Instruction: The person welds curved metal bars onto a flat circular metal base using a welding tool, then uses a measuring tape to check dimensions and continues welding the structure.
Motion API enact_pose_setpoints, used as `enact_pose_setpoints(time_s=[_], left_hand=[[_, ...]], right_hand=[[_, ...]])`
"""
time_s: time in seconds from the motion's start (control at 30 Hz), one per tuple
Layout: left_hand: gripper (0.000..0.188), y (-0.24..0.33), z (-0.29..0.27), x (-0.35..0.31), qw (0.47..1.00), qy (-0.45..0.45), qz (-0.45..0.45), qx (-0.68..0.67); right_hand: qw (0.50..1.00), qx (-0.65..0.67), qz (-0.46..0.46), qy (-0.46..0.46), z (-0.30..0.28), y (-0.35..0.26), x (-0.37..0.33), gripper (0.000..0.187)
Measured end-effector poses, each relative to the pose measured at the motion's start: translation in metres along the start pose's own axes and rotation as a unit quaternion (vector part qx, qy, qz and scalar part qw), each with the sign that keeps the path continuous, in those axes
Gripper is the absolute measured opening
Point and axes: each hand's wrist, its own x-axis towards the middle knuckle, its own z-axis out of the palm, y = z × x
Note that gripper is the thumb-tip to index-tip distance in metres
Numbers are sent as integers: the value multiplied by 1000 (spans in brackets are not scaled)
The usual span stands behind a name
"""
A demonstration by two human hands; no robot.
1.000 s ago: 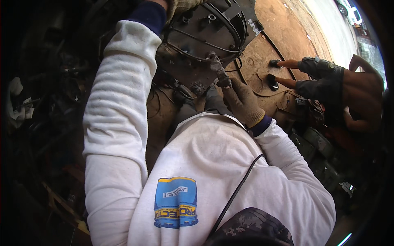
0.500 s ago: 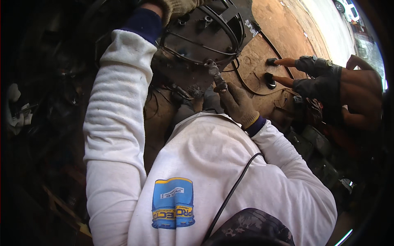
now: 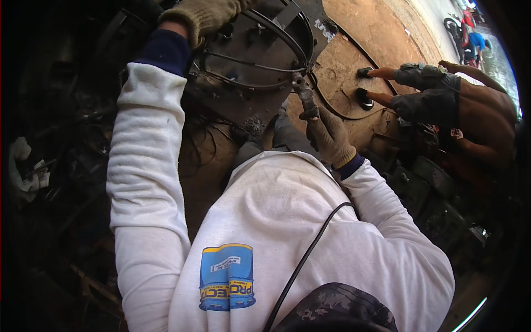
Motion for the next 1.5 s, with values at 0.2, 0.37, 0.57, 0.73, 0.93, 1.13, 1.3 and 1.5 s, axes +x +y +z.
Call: enact_pose_setpoints(time_s=[0.2, 0.37, 0.57, 0.73, 0.93, 1.13, 1.3, 1.5], left_hand=[[68, 11, -9, 3, 999, -5, -13, -32], [68, 15, -9, 11, 999, 5, -35, -4], [68, 17, -11, 6, 1000, -10, -14, -18], [68, 20, -16, 2, 1000, 10, -22, -15], [67, 17, -21, 9, 999, -37, -32, -18], [66, 45, -40, -3, 974, -124, -134, -131], [65, 15, -23, 11, 995, -65, -65, -41], [68, 17, -23, 16, 994, -94, -56, -29]], right_hand=[[996, -71, 41, -26, -19, 15, 17, 38], [992, 0, 128, -16, -24, -5, 16, 32], [994, -11, 111, -9, -20, 11, 14, 34], [998, -4, 61, -33, -16, 2, 8, 35], [996, -40, 32, -75, 0, -11, 16, 35], [984, -103, 108, -95, 6, -20, 28, 40], [988, -101, 78, -83, 12, -8, 25, 40], [992, -97, 66, -56, 15, -2, 26, 39]])
